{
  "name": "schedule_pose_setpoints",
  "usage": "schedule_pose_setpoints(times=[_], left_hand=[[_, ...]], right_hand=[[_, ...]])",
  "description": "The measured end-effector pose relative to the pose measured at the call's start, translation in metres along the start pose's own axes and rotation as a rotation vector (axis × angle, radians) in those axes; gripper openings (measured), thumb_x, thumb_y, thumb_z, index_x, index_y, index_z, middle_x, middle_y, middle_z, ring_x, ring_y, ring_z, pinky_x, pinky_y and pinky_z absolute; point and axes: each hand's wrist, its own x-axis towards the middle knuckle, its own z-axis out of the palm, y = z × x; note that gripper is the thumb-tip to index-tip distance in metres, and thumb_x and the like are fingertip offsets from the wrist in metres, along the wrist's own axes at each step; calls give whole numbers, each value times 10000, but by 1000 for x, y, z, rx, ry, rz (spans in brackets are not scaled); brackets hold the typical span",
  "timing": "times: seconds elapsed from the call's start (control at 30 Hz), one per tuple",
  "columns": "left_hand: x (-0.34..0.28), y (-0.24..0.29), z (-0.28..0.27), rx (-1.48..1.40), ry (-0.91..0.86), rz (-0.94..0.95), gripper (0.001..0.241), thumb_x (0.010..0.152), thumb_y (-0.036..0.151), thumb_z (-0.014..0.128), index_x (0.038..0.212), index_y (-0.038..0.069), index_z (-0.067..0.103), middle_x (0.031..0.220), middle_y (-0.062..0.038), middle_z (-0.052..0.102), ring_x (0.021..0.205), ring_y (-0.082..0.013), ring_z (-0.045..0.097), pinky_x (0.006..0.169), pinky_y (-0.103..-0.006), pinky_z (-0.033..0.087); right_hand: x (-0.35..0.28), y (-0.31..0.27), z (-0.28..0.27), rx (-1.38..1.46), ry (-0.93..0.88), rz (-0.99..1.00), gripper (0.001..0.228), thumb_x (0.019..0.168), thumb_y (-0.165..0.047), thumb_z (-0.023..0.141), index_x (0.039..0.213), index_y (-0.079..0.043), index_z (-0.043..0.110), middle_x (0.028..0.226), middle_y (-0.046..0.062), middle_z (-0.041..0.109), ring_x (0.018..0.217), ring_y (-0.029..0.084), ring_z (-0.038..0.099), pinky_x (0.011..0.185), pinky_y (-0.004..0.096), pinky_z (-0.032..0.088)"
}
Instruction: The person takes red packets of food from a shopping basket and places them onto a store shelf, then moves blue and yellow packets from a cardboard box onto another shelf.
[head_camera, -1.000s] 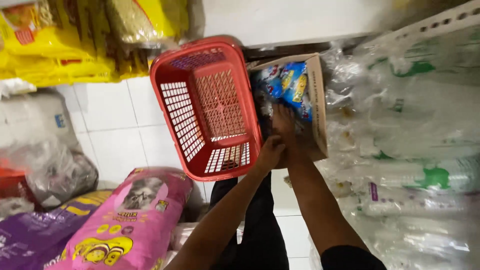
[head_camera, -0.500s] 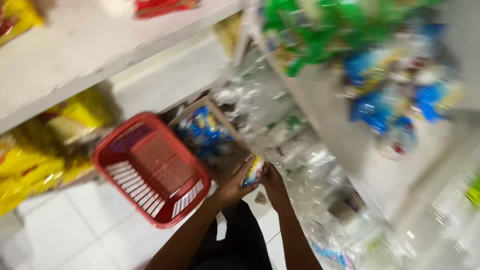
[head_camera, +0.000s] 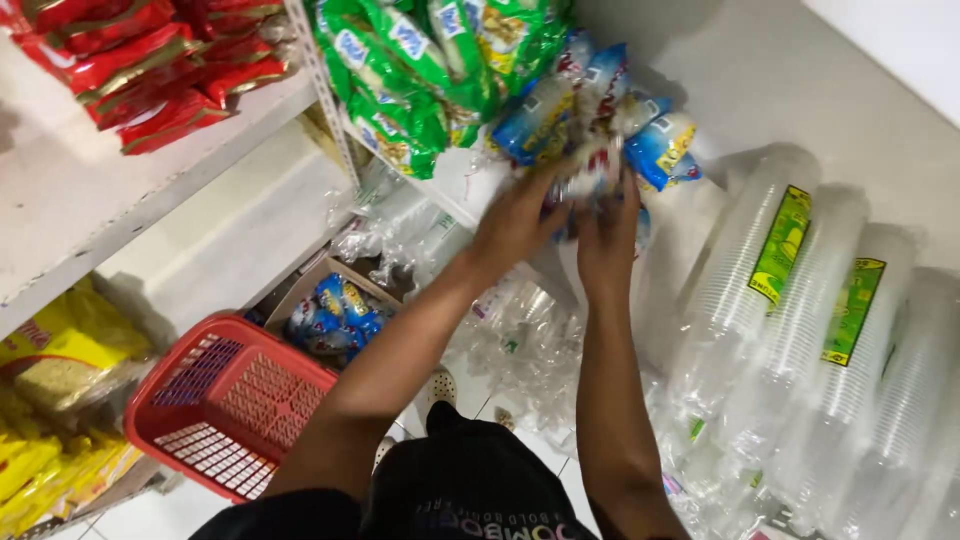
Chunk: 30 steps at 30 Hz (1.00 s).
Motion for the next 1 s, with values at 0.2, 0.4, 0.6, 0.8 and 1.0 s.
schedule_pose_setpoints(times=[0.2, 0.4, 0.6, 0.8, 1.0], left_hand=[[71, -50, 20, 649, 35, 107, 555, 802, 179, 752, 1332, 98, 611, 1183, -157, 564, 1112, -378, 513, 948, -508, 431], [64, -53, 16, 569, 96, 67, 412, 847, 181, 709, 1247, 86, 675, 1200, -154, 558, 1141, -367, 501, 956, -499, 415], [5, -18, -8, 260, 229, 47, 365, 933, 79, 700, 1292, 71, 634, 1271, -128, 581, 1213, -376, 552, 1083, -476, 433], [-178, -71, -11, -63, 331, -481, 578, 896, 5, 639, 1447, 22, 465, 1124, -174, 569, 1013, -330, 585, 911, -412, 508], [-410, -192, 19, -28, 431, -1070, 280, 958, 77, 634, 1231, 30, 589, 1044, -104, 667, 966, -236, 663, 882, -399, 538]], right_hand=[[88, 56, 4, -478, 24, -291, 626, 984, -21, 644, 1564, -54, 413, 1209, 167, 656, 1012, 283, 630, 893, 364, 546], [87, 62, 11, -697, 87, -457, 529, 940, -76, 749, 1415, -2, 527, 1309, 258, 614, 1184, 445, 567, 1034, 493, 463], [26, 11, 23, -412, 56, -407, 416, 1056, -94, 682, 1426, 1, 519, 1323, 158, 571, 1206, 297, 552, 1055, 403, 458], [-95, 88, 59, 57, -475, 190, 203, 1056, -151, 590, 1176, 5, 639, 1027, 27, 606, 856, 87, 525, 765, 254, 456], [-198, 235, 124, 6, -792, 737, 212, 1032, -153, 574, 1136, 10, 662, 899, 77, 686, 760, 140, 634, 679, 300, 547]])
